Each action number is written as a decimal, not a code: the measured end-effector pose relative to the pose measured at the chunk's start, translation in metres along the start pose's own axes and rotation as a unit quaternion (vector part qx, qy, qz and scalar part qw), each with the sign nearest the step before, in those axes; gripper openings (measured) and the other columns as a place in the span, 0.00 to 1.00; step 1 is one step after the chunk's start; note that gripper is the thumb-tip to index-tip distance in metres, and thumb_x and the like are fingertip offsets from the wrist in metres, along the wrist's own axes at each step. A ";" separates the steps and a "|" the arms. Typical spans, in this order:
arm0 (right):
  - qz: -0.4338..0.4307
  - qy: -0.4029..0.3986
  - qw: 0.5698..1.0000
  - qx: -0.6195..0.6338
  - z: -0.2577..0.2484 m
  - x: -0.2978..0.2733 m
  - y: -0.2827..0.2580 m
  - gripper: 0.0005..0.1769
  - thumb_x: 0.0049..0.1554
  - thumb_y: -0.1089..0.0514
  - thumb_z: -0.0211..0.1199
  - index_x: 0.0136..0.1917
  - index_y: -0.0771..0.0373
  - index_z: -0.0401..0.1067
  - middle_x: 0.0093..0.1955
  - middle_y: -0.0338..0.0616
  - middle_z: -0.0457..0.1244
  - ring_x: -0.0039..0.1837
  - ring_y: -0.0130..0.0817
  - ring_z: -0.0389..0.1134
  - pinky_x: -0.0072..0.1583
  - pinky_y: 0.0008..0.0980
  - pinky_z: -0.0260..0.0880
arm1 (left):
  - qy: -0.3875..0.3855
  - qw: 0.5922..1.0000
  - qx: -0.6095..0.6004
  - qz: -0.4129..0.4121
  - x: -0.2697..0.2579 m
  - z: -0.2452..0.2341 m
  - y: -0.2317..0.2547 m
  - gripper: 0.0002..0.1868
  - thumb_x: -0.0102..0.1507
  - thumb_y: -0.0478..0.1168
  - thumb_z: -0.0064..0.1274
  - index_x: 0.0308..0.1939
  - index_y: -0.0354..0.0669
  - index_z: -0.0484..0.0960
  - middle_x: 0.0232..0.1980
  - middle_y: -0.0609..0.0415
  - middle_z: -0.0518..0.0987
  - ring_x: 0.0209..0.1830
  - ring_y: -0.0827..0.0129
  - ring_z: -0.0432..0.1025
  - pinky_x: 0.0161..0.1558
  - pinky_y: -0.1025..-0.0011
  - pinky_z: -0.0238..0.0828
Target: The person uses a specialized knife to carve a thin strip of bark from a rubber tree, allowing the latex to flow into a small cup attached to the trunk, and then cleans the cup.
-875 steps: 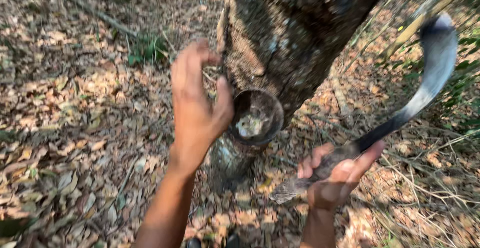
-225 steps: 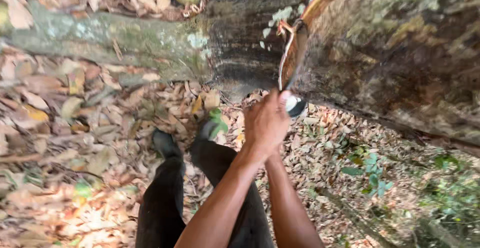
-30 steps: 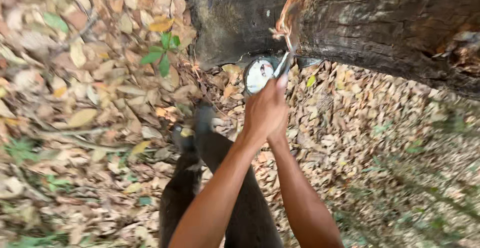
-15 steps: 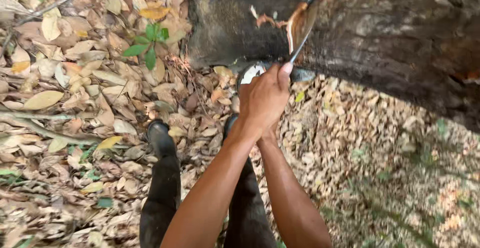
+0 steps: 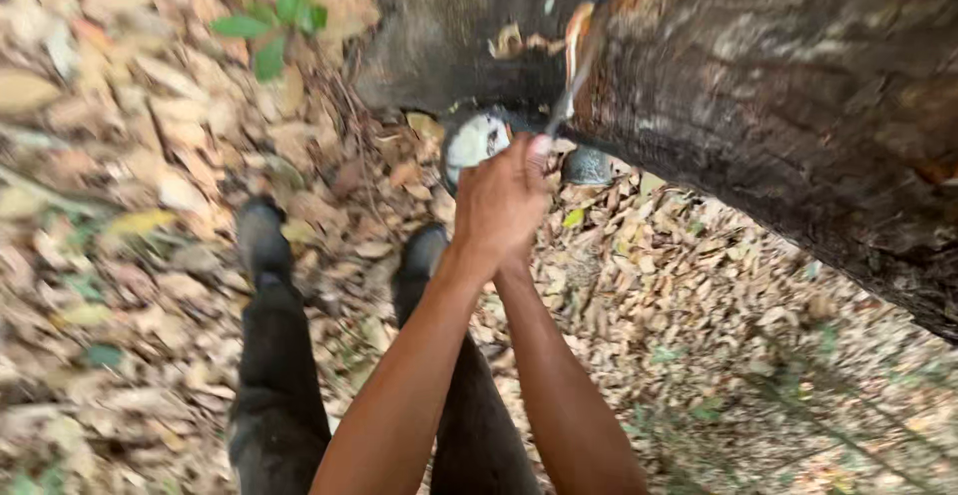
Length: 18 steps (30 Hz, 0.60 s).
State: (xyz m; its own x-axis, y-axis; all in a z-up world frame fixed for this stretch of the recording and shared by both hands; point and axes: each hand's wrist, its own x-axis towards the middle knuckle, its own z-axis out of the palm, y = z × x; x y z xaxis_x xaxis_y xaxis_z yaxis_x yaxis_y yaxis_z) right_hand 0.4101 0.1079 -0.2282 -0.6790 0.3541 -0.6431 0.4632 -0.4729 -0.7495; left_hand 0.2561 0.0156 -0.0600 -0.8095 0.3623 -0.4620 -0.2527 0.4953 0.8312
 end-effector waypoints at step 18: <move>-0.018 -0.226 0.971 -0.073 -0.010 0.014 -0.061 0.14 0.73 0.48 0.48 0.56 0.59 0.66 0.48 0.35 0.58 0.47 0.25 0.60 0.50 0.28 0.68 | 0.068 0.995 -0.043 -0.050 0.000 0.022 0.033 0.26 0.75 0.55 0.25 0.40 0.46 0.76 0.15 0.63 0.69 0.09 0.75 0.63 0.16 0.71 0.57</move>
State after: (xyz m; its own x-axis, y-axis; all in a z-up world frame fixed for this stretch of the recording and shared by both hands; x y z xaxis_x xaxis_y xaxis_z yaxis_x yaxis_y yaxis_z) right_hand 0.3777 0.1496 -0.1925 -0.8617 -0.0378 -0.5060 0.4878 -0.3361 -0.8057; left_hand 0.2595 0.0496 -0.0391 -0.8409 0.2009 -0.5026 -0.3754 0.4525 0.8089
